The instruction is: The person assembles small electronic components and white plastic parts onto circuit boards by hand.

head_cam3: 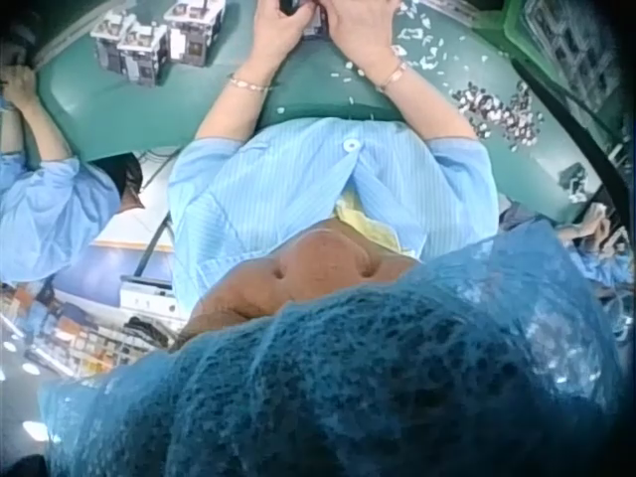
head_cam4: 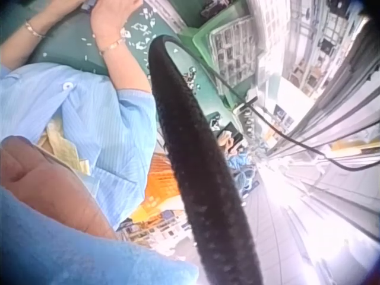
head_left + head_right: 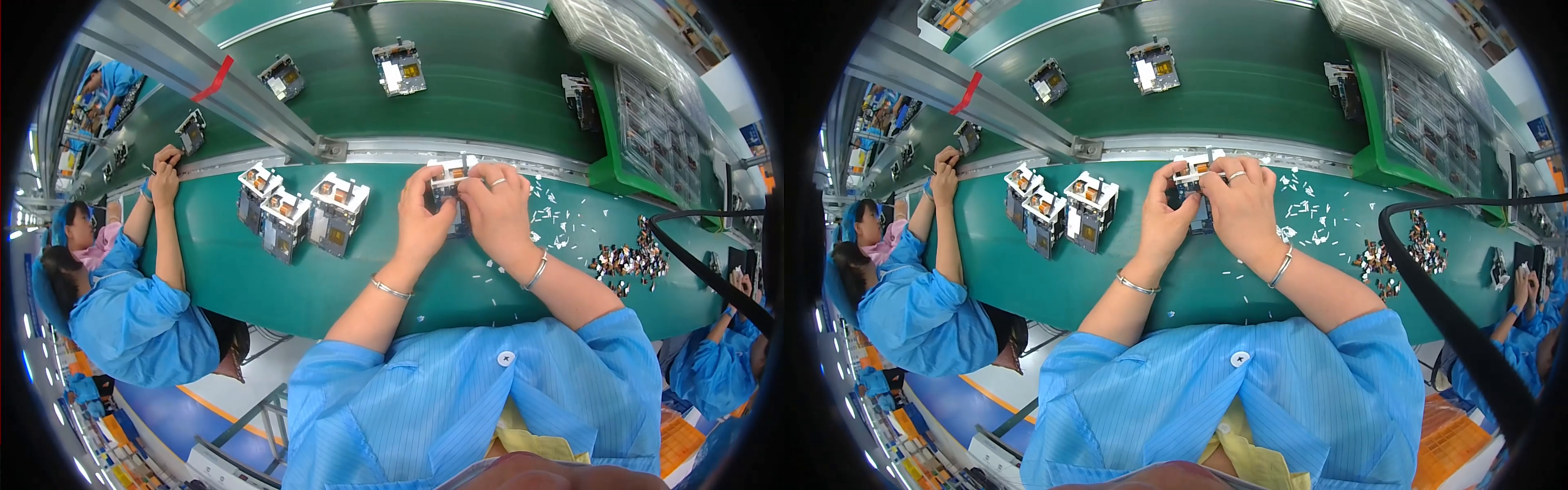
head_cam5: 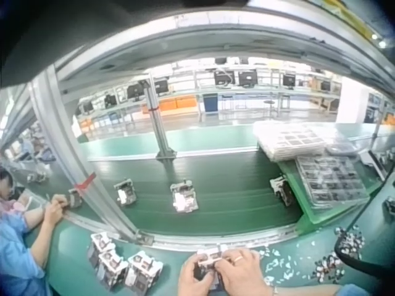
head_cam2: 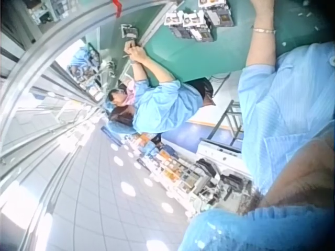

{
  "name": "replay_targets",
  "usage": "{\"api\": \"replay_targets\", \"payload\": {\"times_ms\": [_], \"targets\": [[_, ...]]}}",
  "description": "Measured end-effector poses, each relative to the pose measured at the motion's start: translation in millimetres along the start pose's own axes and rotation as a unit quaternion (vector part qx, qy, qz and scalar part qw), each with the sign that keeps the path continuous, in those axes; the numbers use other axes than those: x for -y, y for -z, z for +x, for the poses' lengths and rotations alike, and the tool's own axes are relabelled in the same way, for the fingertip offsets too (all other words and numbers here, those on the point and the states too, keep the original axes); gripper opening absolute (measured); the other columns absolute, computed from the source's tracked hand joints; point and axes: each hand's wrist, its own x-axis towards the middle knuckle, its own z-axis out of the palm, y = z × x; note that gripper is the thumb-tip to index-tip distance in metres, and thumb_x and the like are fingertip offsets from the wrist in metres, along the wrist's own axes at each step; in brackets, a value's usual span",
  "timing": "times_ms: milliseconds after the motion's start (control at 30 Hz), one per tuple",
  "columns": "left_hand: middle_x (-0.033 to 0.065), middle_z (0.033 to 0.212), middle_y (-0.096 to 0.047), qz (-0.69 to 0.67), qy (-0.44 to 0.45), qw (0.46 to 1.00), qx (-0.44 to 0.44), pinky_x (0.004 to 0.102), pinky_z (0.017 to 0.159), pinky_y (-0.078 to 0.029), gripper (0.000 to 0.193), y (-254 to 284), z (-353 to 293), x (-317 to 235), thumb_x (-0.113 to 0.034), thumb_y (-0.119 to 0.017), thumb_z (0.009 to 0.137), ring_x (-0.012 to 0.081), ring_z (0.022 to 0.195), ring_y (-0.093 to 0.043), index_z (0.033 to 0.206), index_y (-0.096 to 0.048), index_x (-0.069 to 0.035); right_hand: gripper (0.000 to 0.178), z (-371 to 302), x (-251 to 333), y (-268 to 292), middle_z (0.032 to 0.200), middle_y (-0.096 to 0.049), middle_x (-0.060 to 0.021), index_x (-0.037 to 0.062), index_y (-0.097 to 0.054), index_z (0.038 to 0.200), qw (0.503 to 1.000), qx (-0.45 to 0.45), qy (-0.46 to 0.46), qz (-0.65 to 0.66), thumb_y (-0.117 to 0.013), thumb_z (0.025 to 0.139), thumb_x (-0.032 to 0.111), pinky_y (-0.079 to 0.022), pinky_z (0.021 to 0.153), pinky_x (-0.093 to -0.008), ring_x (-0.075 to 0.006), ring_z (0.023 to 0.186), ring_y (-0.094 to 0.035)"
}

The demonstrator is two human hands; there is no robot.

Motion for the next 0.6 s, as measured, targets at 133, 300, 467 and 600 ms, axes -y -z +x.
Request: {"api": "replay_targets", "payload": {"times_ms": [133, 300, 467, 600], "targets": [[0.0115, 0.117, -0.058, -0.021, -0.001, 1.0, -0.006, 0.0356, 0.084, -0.05, 0.046, -2, 0, -1, -0.002, -0.065, 0.075, 0.0251, 0.1, -0.059, 0.12, -0.056, -0.009, 0.013, -1, -2, 0, 0.106, -0.058, -0.0022, 0.0117, -0.063, 0.089, 1.0, -0.004, 0.0, -0.003, -0.069, 0.078, 0.008, -0.036, 0.088, -0.0411, -0.0261, 0.106, -0.052], [0.0109, 0.116, -0.059, -0.01, 0.023, 1.0, 0.001, 0.0337, 0.08, -0.051, 0.041, -1, 3, -7, -0.001, -0.066, 0.074, 0.0224, 0.094, -0.06, 0.115, -0.059, -0.008, 0.032, 1, -5, 5, 0.117, -0.055, -0.0087, 0.0095, -0.06, 0.105, 0.988, 0.054, -0.09, 0.117, -0.07, 0.075, 0.002, -0.039, 0.095, -0.0433, -0.0325, 0.112, -0.048], [0.0111, 0.118, -0.058, 0.024, -0.033, 0.999, -0.003, 0.0328, 0.079, -0.051, 0.036, 0, 5, -6, -0.002, -0.066, 0.074, 0.0223, 0.093, -0.061, 0.109, -0.061, -0.007, 0.046, 2, -11, 3, 0.123, -0.052, -0.0116, 0.0096, -0.057, 0.118, 0.979, 0.095, -0.078, 0.165, -0.068, 0.074, -0.001, -0.038, 0.102, -0.0428, -0.0349, 0.116, -0.044], [0.0128, 0.12, -0.057, 0.032, -0.034, 0.999, -0.006, 0.0327, 0.079, -0.051, 0.033, 0, 5, -8, -0.001, -0.066, 0.074, 0.0224, 0.095, -0.061, 0.106, -0.062, -0.007, 0.048, 4, -15, 6, 0.121, -0.053, -0.0114, 0.0106, -0.059, 0.119, 0.974, 0.121, -0.057, 0.182, -0.066, 0.074, -0.003, -0.038, 0.101, -0.0416, -0.034, 0.116, -0.043]]}}
